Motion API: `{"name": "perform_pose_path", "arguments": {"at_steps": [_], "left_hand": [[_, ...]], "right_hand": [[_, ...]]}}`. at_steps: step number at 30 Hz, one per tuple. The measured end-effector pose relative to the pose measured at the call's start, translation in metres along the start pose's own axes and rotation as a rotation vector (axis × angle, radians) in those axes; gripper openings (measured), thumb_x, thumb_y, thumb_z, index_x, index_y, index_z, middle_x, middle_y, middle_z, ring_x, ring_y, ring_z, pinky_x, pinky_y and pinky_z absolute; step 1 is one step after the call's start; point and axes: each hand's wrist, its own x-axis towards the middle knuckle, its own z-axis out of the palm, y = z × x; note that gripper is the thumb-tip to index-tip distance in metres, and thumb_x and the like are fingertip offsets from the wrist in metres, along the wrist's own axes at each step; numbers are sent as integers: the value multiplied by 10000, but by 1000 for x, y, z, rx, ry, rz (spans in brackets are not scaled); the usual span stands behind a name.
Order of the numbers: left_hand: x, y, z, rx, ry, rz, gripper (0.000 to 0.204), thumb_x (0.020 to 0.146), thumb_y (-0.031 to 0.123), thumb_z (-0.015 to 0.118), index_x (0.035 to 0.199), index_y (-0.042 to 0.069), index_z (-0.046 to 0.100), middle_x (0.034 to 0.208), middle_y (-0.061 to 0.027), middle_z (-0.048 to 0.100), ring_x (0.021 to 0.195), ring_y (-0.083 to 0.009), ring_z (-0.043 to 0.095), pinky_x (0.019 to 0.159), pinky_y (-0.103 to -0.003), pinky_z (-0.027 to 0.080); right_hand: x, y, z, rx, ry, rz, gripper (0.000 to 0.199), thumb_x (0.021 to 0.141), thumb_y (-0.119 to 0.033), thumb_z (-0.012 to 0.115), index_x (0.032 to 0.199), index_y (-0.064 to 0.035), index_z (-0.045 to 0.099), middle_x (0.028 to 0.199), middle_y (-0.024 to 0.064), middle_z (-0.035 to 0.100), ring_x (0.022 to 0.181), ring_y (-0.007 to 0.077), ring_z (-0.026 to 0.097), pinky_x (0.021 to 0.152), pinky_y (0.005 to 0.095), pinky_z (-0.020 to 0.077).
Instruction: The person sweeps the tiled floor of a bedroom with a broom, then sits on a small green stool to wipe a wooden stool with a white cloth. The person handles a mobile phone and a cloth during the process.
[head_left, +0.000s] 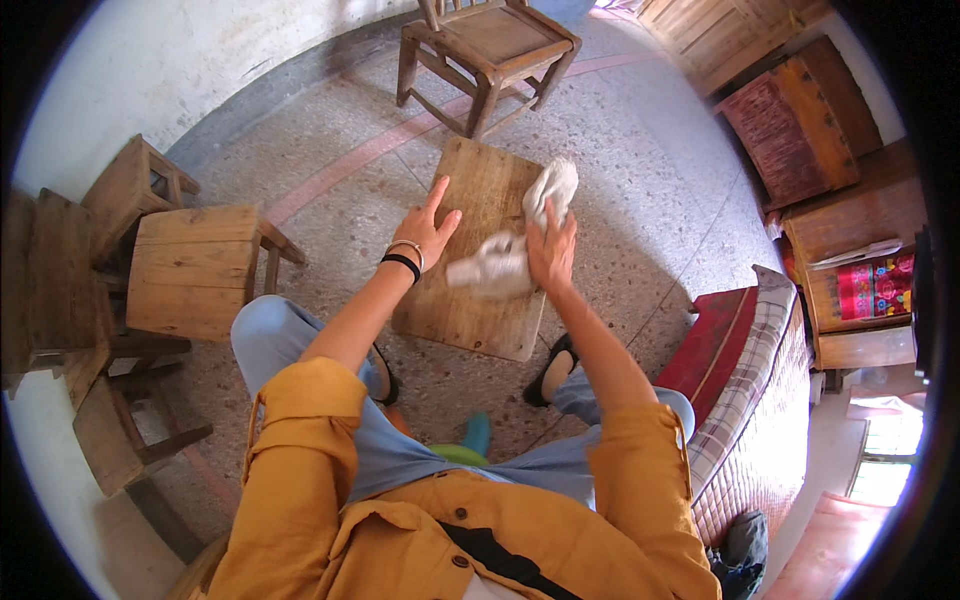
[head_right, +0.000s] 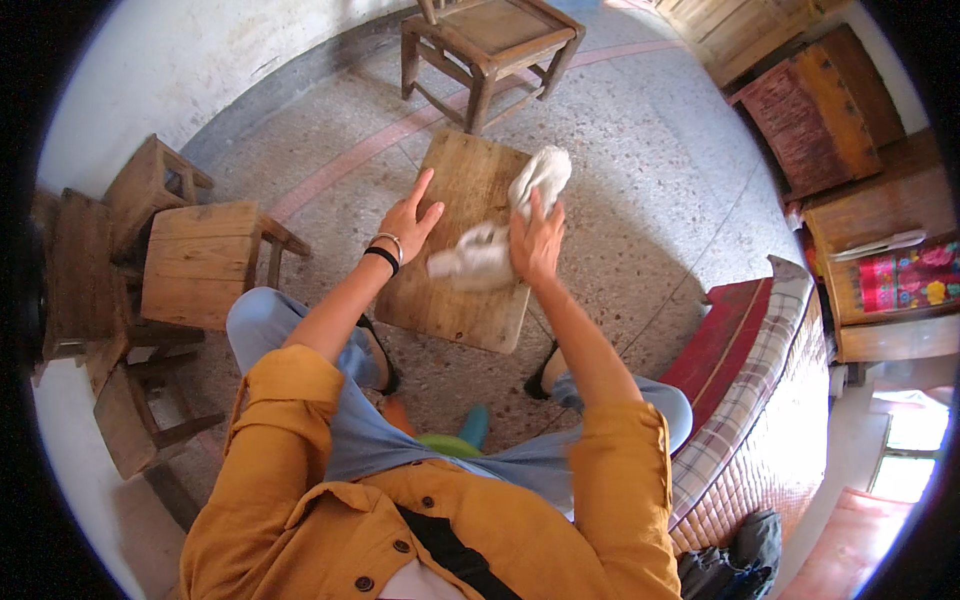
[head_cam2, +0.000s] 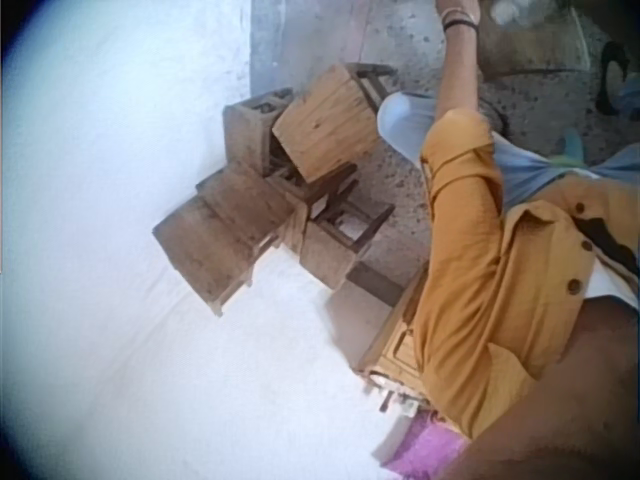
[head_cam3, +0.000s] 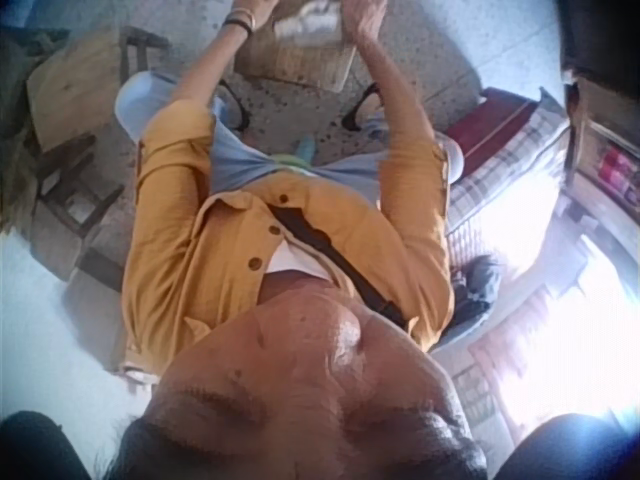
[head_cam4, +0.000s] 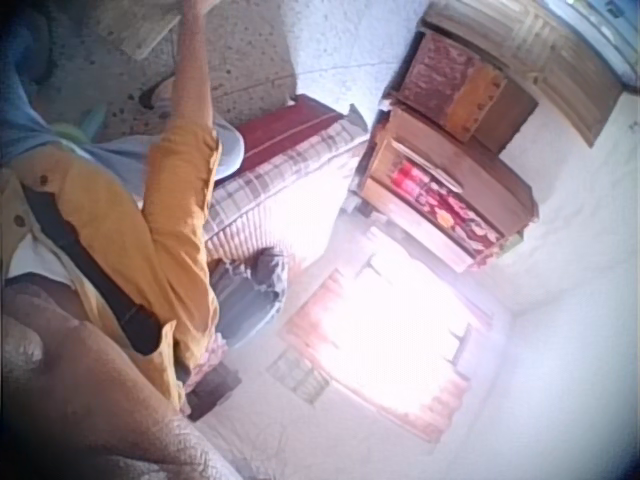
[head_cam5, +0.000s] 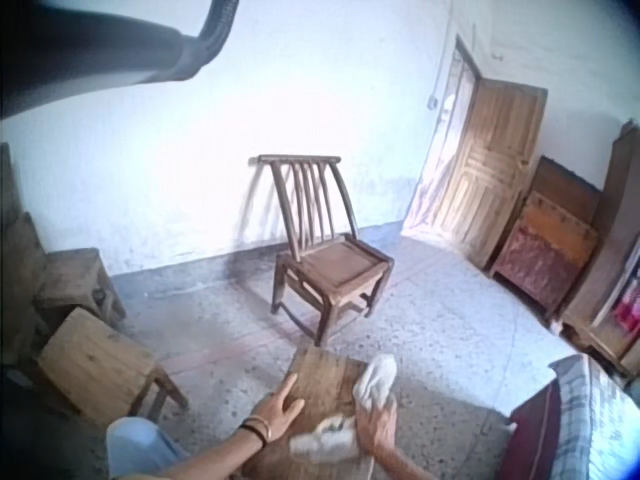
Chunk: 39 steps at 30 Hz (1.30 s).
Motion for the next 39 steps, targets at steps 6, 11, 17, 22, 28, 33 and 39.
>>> {"name": "perform_pose_path", "arguments": {"at_steps": [6,11,17,22,28,33,39], "left_hand": [[-2,7,2,8,-18,-39,618,912,501,391,1434,358,91,1020,-257,558,958,-397,559,822,-476,445],[-3,3,2,-20,-31,-40,615,912,493,404,1433,361,105,1035,-257,550,952,-396,561,818,-461,451],[-2,3,0,-45,-3,3,620,908,488,416,1434,349,118,1061,-262,538,988,-399,543,857,-457,434],[0,3,0,-37,-10,-8,615,911,487,409,1433,349,115,1085,-264,534,1006,-405,537,862,-461,431],[1,-3,8,-25,-1,11,604,918,502,376,1431,363,90,1092,-268,529,1008,-409,536,860,-471,432],[1,-7,10,-25,22,-12,590,919,501,370,1427,376,97,1041,-259,534,984,-408,542,847,-472,437],[1,-1,4,-51,25,23,573,922,471,382,1425,365,129,1017,-266,533,962,-414,544,849,-465,434]], "right_hand": [[-135,-16,-41,222,-216,39,559,890,-179,503,1399,-83,291,1374,310,235,1247,497,262,1017,495,299],[-92,0,-26,242,-189,17,597,870,-186,540,1410,-128,293,1319,344,259,1193,503,341,957,514,355],[45,0,-3,39,-107,253,564,820,-368,547,1352,-230,416,1243,273,396,1130,421,445,919,444,399],[50,3,11,-110,13,46,526,827,-329,538,1325,-183,455,1353,292,297,1209,459,343,994,477,329],[-71,-23,-37,-149,-147,-370,534,787,-142,572,1305,-79,461,1371,338,228,1296,484,201,1083,532,141],[-104,-42,-50,-186,-358,-299,588,777,-181,607,1337,-236,437,1459,193,161,1334,465,99,1004,672,149],[18,-23,1,-289,-123,-199,493,825,-325,559,1306,-267,469,1416,142,309,1329,390,196,1023,625,168]]}}
